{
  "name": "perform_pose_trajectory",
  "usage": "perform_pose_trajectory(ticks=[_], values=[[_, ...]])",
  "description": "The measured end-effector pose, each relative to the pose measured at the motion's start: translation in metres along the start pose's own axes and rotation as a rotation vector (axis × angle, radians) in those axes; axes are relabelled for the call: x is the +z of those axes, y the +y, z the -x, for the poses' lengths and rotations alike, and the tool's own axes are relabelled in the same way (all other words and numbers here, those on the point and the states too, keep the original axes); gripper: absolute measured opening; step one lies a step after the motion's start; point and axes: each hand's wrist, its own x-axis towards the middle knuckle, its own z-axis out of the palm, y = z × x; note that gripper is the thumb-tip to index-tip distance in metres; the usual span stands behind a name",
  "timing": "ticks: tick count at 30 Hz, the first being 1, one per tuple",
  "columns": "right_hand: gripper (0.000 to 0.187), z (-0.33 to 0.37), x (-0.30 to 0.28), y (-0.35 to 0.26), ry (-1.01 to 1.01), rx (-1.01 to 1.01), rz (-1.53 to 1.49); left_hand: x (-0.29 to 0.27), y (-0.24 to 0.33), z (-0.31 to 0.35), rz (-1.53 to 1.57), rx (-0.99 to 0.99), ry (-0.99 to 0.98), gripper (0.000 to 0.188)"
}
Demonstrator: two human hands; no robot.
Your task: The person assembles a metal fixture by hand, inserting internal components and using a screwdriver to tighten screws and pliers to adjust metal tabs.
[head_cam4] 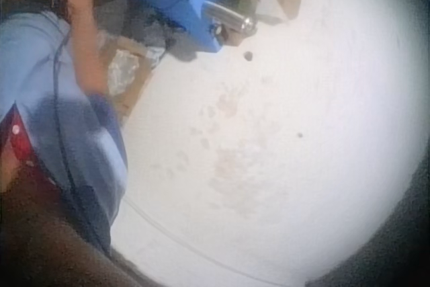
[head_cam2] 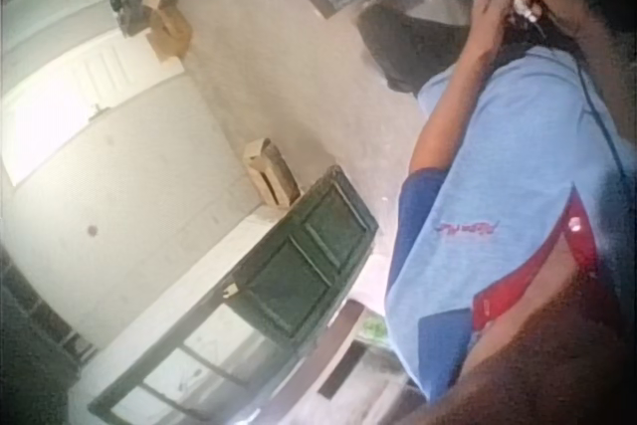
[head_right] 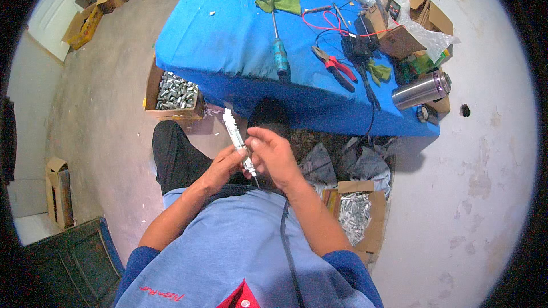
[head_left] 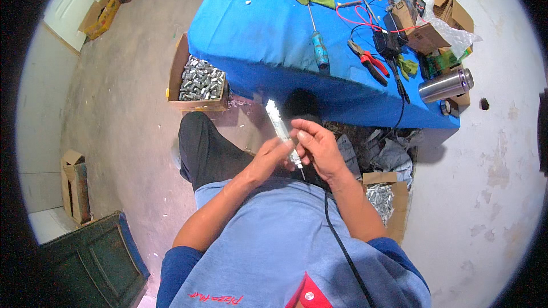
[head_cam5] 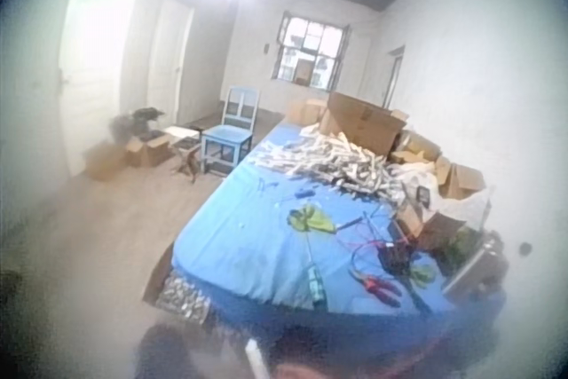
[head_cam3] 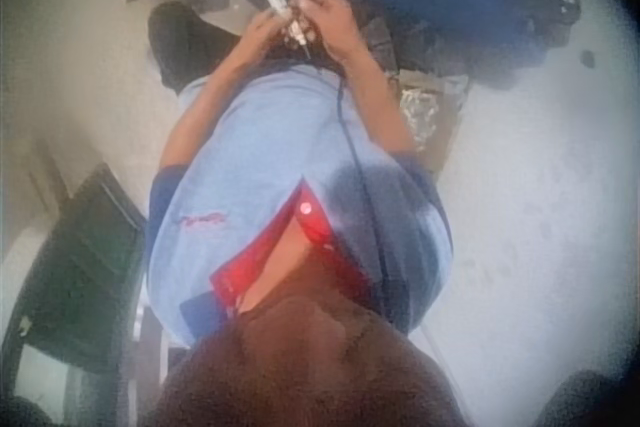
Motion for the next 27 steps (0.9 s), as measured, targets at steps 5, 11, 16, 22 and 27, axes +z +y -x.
perform_pose_trajectory(ticks=[5,11,16,22,27], values=[[0.04,-0.026,-0.016,-0.011,-0.241,0.2,0.003,0.004,-0.003,0.004,-0.055,-0.069,-0.102,0.044],[0.036,-0.028,-0.006,-0.014,-0.285,0.144,-0.214,0.003,0.002,0.006,-0.11,-0.064,-0.063,0.039],[0.025,-0.027,-0.002,-0.008,-0.196,0.052,-0.261,0.0,-0.006,0.006,-0.118,-0.076,0.05,0.037],[0.031,-0.027,-0.012,-0.007,-0.17,0.053,-0.301,-0.002,0.001,0.01,-0.162,-0.086,0.084,0.034],[0.038,-0.026,-0.019,-0.012,-0.141,0.043,-0.279,-0.004,-0.001,0.013,-0.007,-0.129,0.058,0.042]])
